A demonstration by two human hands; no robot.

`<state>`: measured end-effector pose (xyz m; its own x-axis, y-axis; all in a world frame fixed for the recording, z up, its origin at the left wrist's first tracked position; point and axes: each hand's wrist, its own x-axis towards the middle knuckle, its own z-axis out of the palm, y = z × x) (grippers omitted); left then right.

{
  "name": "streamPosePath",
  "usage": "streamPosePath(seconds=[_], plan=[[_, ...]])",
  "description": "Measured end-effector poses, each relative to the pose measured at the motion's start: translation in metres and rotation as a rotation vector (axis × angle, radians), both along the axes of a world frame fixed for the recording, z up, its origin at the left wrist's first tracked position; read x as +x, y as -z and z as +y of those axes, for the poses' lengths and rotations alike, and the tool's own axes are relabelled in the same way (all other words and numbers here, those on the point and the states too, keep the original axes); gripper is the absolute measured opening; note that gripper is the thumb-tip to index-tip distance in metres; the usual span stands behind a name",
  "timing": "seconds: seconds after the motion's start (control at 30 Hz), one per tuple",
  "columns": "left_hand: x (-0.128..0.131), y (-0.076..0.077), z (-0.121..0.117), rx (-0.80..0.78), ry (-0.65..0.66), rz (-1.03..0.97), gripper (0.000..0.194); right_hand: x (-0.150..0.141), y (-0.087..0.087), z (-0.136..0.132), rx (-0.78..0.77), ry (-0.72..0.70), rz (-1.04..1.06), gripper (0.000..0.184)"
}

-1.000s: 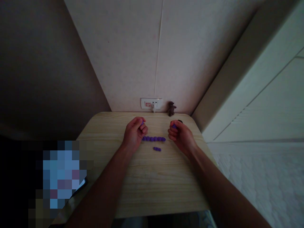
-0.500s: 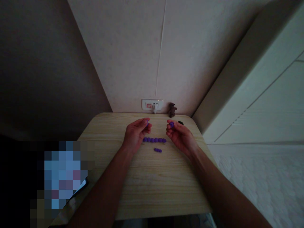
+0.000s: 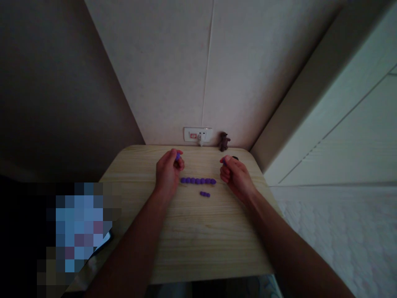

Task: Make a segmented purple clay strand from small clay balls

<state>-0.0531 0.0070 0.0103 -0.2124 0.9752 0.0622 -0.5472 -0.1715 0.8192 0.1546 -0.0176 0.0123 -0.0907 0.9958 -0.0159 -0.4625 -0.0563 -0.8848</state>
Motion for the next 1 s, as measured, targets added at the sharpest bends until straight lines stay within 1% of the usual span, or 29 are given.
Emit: streamPosePath(seconds=[0.17,0.23,0.3,0.37,0.43,0.47,0.6,0.8,1.0], plan=[[-0.002,0.004,0.001,-0.028,-0.055,0.109,0.02,0.001,0.001,0.001,0.019,0.024,0.008,0.025],[-0.003,0.007,0.002,-0.037,-0.084,0.204,0.021,0.001,0.002,0.004,0.021,0.038,-0.005,0.022],[-0.005,0.011,0.003,-0.024,-0.118,0.373,0.024,0.001,0.005,0.006,0.02,0.048,-0.029,0.02],[-0.008,0.014,0.003,-0.016,-0.159,0.595,0.028,0.002,0.008,0.008,0.024,0.062,-0.062,0.018],[-0.01,0.016,0.002,-0.041,-0.195,0.784,0.031,0.002,0.01,0.009,0.036,0.085,-0.099,0.018],[-0.011,0.017,0.002,-0.06,-0.209,0.843,0.031,0.002,0.011,0.009,0.044,0.097,-0.116,0.019],[-0.012,0.017,-0.001,-0.1,-0.195,0.9,0.018,0.003,0.014,0.01,0.094,0.119,-0.163,0.024],[-0.009,0.014,-0.003,-0.064,-0.187,0.95,0.017,0.003,0.022,0.011,0.158,0.103,-0.217,0.03],[-0.009,0.011,-0.004,-0.039,-0.159,1.028,0.014,0.003,0.022,0.011,0.182,0.151,-0.362,0.032]])
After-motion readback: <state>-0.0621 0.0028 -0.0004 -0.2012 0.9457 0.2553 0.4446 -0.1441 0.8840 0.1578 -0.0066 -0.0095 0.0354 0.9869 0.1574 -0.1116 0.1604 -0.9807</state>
